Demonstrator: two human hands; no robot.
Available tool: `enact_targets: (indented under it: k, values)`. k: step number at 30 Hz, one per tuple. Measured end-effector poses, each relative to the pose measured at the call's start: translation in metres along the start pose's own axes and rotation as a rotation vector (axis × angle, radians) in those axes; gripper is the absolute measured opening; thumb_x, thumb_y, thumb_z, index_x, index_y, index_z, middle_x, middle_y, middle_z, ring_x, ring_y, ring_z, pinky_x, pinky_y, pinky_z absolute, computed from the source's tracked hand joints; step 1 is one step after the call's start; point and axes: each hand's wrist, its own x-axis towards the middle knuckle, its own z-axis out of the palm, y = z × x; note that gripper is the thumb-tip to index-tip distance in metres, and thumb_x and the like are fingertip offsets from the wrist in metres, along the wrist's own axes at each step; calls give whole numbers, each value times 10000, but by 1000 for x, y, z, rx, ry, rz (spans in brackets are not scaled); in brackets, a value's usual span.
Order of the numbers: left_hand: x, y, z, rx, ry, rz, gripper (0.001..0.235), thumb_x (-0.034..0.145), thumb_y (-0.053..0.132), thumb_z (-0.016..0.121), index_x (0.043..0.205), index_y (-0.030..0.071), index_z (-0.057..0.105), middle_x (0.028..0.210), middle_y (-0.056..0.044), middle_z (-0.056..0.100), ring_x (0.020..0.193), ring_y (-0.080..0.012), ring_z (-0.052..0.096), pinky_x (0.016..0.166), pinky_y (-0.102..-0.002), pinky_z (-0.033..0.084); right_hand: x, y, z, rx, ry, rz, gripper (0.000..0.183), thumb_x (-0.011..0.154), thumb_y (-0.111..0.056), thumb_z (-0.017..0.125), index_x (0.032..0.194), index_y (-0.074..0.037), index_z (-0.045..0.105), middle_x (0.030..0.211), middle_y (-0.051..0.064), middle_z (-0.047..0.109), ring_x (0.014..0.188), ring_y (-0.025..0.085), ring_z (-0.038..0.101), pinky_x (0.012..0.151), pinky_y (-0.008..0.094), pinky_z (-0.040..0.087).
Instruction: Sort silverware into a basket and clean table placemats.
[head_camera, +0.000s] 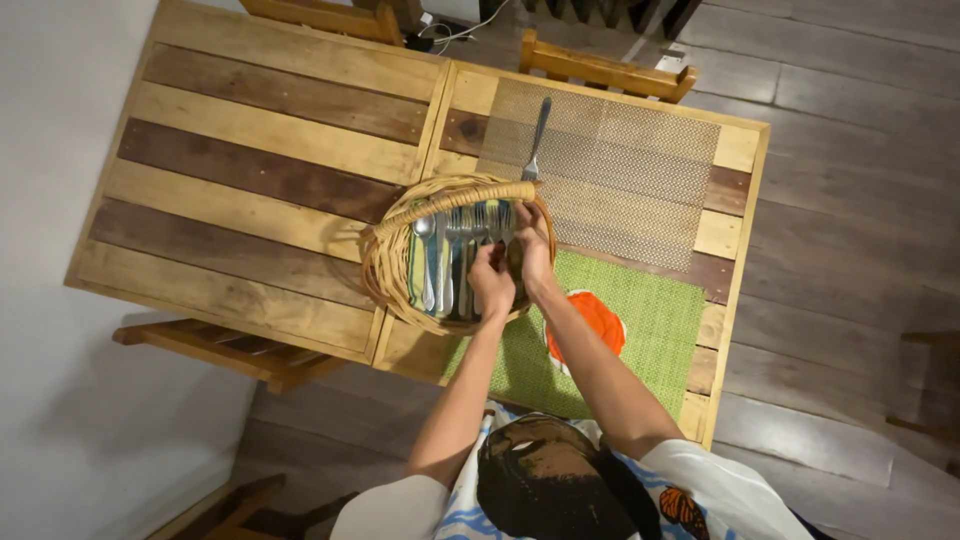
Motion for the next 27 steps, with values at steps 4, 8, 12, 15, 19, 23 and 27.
enact_targets:
  k: [4,8,12,15,19,23,27]
  values:
    - [-5,17,-10,-23,-13,44,172,893,36,664,1048,28,739,929,-140,789,831,-231,755,787,-351,569,4,34,-13,-84,5,-108,755,813,12,407,1555,-10,272,1619,213,343,1549,318,270,1276,396,184]
    - [-14,43,-20,-19,-77,16,212,913,80,643,1099,41,735,956,-150,772,874,-270,755,775,-373,564,7,50,-25,-170,42,-93,696,862,-35,453,1543,10,315,1630,227,356,1547,339,311,1275,418,220]
    - [-19,41,-17,124,-125,96,300,867,93,686,1157,44,741,999,-190,752,956,-324,750,823,-405,576,13,62,-36,-191,-8,-68,778,817,-49,457,1573,1,279,1646,223,310,1558,341,259,1273,414,186]
    - [-20,28,-11,144,-102,148,285,833,98,728,1106,15,736,1059,-205,717,998,-358,710,870,-425,560,10,50,-31,-215,-39,-38,791,806,-51,447,1576,-1,274,1653,221,300,1568,339,240,1271,409,179]
    - [-20,27,-13,114,-86,226,322,805,75,741,1113,-18,714,1122,-230,670,1043,-386,667,885,-431,548,7,49,-30,-224,-47,-28,783,814,-57,443,1575,0,269,1660,217,283,1572,338,226,1269,408,174]
    - [-31,43,-19,107,-116,141,362,868,93,722,1213,3,659,1215,-216,619,1090,-363,636,917,-438,530,-17,25,-21,-397,-55,-45,698,918,-141,441,1576,22,275,1662,238,286,1560,354,253,1267,415,191]
    - [-52,71,-32,93,-69,267,325,937,98,638,1255,33,633,1183,-177,656,1085,-331,639,904,-444,519,-59,-17,-13,-669,-192,59,595,1062,-318,452,1557,-5,349,1615,214,386,1501,333,377,1244,411,283]
